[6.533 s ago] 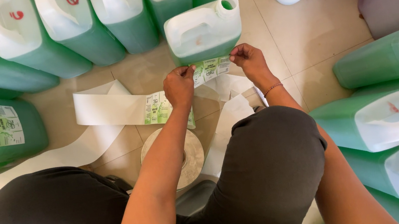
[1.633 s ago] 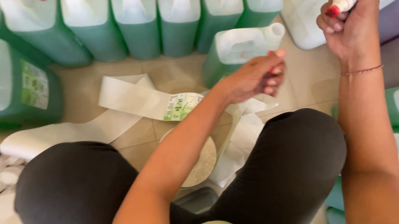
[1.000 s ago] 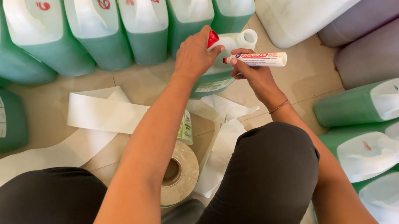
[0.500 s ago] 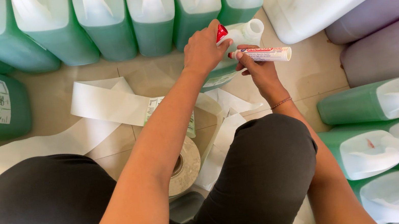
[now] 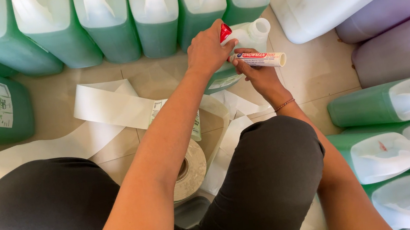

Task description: The person applies labels to plastic jugs, marks the caps with a marker, and screws the caps onto the jugs. They then organize the jugs into rows and continue capping them with lids taken from a cardboard box.

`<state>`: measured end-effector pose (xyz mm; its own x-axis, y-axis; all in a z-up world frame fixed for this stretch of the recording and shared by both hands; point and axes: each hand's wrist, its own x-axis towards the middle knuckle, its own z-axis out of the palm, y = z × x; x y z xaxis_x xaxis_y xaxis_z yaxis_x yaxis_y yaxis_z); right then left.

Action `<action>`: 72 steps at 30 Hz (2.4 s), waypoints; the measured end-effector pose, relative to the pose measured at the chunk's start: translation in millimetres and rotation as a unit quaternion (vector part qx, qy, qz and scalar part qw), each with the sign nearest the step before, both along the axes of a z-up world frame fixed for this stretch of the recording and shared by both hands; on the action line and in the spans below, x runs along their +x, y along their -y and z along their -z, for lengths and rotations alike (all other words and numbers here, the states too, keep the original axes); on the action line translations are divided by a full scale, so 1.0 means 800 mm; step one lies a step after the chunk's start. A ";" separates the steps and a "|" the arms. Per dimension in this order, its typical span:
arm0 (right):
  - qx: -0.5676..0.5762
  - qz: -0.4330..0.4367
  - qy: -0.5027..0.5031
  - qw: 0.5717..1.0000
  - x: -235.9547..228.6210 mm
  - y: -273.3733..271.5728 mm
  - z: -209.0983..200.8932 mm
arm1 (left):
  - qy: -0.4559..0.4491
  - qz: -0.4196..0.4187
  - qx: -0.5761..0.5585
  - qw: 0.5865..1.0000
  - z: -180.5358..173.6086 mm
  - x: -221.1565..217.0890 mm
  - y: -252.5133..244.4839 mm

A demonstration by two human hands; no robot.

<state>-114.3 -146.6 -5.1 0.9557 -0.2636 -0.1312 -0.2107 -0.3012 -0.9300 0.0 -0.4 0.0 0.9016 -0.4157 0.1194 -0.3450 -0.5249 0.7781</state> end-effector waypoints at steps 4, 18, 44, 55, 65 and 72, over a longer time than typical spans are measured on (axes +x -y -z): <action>0.001 -0.015 -0.006 1.000 -0.005 0.002 0.002 | -0.005 0.002 0.001 1.000 0.000 0.000 0.000; -0.010 0.025 0.028 0.999 -0.006 0.016 0.012 | -0.004 0.004 0.001 1.000 0.002 0.000 0.001; 0.048 0.045 0.048 0.997 0.006 0.013 0.002 | -0.005 0.001 0.004 1.000 -0.004 -0.003 -0.002; 0.028 0.008 0.051 0.998 0.014 0.002 -0.002 | 0.007 -0.001 -0.013 1.000 0.001 -0.002 -0.001; 0.067 0.074 0.056 0.993 -0.003 0.021 0.007 | 0.010 0.001 -0.005 1.000 0.000 -0.003 -0.001; 0.140 0.078 0.094 0.983 -0.012 0.013 -0.030 | -0.024 0.050 -0.034 0.998 0.008 0.003 -0.007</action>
